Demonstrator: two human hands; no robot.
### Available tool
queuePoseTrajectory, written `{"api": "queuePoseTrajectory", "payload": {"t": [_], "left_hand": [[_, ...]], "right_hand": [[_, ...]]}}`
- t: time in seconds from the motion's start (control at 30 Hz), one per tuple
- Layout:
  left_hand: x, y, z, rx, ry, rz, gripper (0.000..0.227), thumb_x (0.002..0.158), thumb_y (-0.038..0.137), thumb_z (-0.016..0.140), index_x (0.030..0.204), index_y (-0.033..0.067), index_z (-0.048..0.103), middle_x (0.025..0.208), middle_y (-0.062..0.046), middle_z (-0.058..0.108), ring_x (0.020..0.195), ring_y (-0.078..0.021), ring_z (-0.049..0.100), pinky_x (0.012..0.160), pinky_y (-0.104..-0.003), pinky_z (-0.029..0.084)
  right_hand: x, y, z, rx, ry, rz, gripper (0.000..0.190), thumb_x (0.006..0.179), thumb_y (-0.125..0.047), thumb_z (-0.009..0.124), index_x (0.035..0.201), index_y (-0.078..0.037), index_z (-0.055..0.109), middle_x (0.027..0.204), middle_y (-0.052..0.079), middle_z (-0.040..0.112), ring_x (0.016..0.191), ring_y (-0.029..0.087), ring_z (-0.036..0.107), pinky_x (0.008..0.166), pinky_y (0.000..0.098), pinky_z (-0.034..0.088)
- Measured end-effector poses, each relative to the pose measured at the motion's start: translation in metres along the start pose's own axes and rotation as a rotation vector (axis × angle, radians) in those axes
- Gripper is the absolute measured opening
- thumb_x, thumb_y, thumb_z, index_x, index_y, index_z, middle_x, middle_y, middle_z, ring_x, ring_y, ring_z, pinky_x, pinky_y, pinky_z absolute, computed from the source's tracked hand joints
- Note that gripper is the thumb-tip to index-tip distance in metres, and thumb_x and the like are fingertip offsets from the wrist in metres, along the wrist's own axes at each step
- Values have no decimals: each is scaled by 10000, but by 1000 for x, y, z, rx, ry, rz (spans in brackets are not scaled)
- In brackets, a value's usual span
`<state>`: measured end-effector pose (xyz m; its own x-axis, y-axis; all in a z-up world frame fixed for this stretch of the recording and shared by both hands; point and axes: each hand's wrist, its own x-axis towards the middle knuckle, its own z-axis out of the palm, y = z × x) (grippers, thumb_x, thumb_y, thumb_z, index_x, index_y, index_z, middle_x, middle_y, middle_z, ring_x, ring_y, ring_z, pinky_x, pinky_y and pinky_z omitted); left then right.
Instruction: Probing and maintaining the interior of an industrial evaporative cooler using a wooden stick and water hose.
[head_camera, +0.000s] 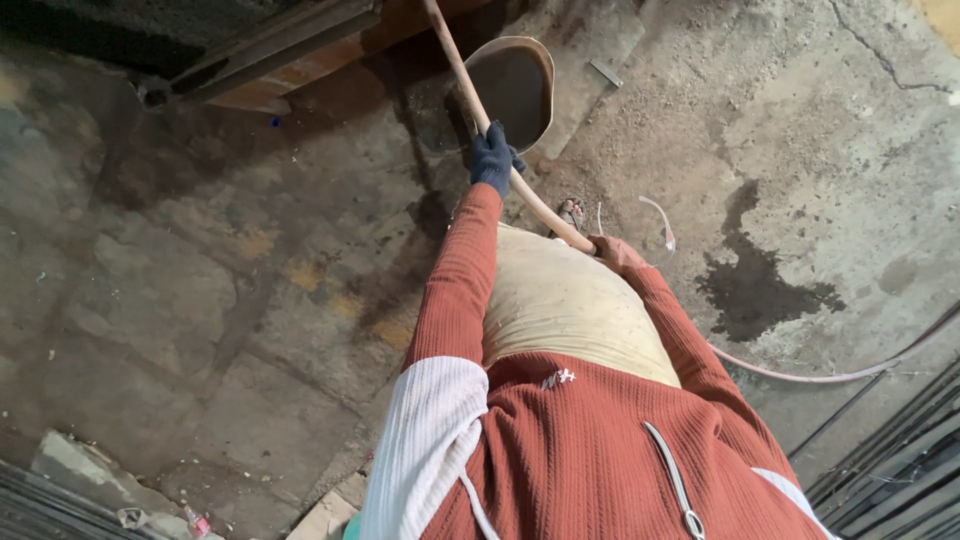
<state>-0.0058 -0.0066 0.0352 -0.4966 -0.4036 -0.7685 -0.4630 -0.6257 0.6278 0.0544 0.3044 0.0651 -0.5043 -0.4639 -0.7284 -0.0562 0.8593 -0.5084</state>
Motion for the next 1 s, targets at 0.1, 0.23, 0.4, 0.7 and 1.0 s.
{"api": "queuePoseTrajectory", "payload": {"t": [0.1, 0.23, 0.4, 0.7, 1.0], "left_hand": [[-2, 2, 3, -22, 6, 8, 429, 1012, 442, 566, 1181, 49, 536, 602, -40, 555, 407, -176, 559, 398, -334, 538], [8, 6, 10, -101, -68, 103, 406, 1037, 393, 575, 1231, 51, 474, 669, -55, 562, 461, -163, 565, 439, -329, 541], [-9, 41, 20, -98, -111, 178, 425, 1029, 335, 519, 1389, 139, 406, 743, -68, 592, 454, -164, 579, 442, -328, 562], [-17, 45, 18, -52, -72, 135, 519, 1040, 325, 500, 1513, 187, 338, 762, -73, 611, 471, -162, 591, 467, -320, 576], [-19, 44, 9, -7, -43, 78, 474, 1053, 370, 464, 1483, 188, 385, 720, -41, 603, 461, -133, 589, 460, -298, 556]], "right_hand": [[-7, -15, -6, 1, -20, 42, 479, 899, -451, 695, 1216, -91, 714, 991, 135, 777, 872, 257, 721, 778, 402, 555], [-11, -20, -7, 29, 2, 79, 558, 888, -495, 706, 1294, -112, 702, 1026, 121, 786, 900, 236, 740, 796, 388, 567], [-19, -25, -10, 49, 18, 91, 581, 886, -494, 712, 1322, -111, 701, 1059, 124, 790, 940, 242, 749, 824, 391, 571], [2, 25, 11, 12, 45, 18, 533, 884, -378, 704, 1351, -126, 659, 1110, 151, 771, 970, 295, 744, 837, 415, 565], [-4, 15, 8, 1, 38, -3, 483, 874, -356, 695, 1292, -113, 679, 1079, 150, 769, 951, 305, 736, 821, 420, 556]]}}
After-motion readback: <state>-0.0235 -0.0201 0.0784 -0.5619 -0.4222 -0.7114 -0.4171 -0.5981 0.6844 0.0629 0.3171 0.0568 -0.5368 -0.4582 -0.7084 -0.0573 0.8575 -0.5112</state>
